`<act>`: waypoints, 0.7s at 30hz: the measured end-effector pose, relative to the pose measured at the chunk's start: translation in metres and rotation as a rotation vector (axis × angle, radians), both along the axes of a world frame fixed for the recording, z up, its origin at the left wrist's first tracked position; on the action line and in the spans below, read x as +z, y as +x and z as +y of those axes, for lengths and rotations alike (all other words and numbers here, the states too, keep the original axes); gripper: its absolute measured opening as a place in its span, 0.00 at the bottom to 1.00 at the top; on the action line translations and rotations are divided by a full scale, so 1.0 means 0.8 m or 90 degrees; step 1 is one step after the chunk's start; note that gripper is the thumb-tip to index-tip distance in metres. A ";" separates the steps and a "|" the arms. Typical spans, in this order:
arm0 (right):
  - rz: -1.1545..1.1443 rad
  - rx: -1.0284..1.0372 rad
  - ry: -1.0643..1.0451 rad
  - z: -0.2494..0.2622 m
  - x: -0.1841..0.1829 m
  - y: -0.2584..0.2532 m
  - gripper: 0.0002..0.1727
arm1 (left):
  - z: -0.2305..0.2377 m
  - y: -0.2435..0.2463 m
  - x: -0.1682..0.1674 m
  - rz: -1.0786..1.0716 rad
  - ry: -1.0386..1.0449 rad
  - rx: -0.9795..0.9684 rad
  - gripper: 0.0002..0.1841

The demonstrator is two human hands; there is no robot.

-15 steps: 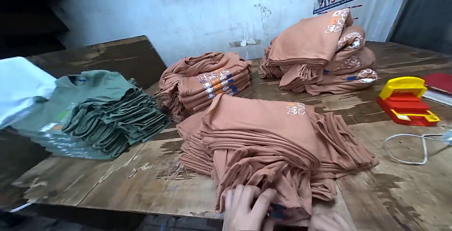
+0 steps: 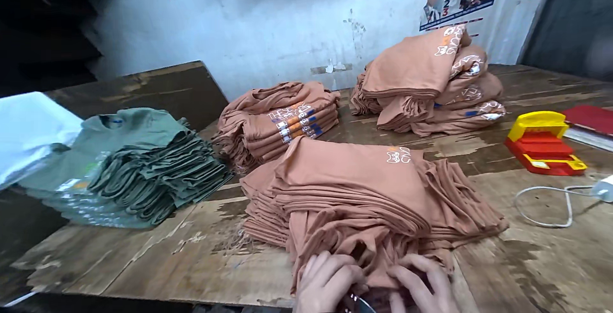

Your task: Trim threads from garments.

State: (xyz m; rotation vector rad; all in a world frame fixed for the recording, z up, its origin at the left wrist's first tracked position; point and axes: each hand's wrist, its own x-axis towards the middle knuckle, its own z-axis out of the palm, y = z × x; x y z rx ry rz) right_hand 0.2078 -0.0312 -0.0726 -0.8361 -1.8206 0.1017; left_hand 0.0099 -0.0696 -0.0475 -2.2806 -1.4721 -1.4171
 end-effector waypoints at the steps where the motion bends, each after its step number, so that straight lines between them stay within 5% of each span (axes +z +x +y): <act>1: 0.060 0.028 0.013 0.002 0.002 -0.005 0.08 | -0.002 0.000 0.009 -0.007 0.008 -0.013 0.04; 5: 0.362 0.216 -0.149 0.020 0.029 -0.033 0.12 | 0.015 -0.002 0.031 -0.097 -0.021 -0.010 0.03; 8: 0.201 0.187 -0.068 0.035 0.020 -0.025 0.22 | 0.036 -0.004 0.030 -0.183 -0.101 -0.039 0.06; 10: 0.101 0.066 0.073 0.033 0.005 -0.015 0.12 | 0.038 -0.006 0.037 -0.198 -0.145 -0.037 0.06; 13: 0.245 0.043 0.066 0.032 -0.006 0.002 0.04 | 0.034 -0.004 0.039 -0.205 -0.176 -0.040 0.06; 17: 0.138 0.074 0.009 0.022 0.008 -0.011 0.29 | 0.032 0.000 0.037 -0.202 -0.189 -0.039 0.07; 21: 0.139 0.010 0.177 0.013 -0.006 -0.005 0.06 | 0.012 0.002 0.038 -0.171 -0.157 -0.039 0.16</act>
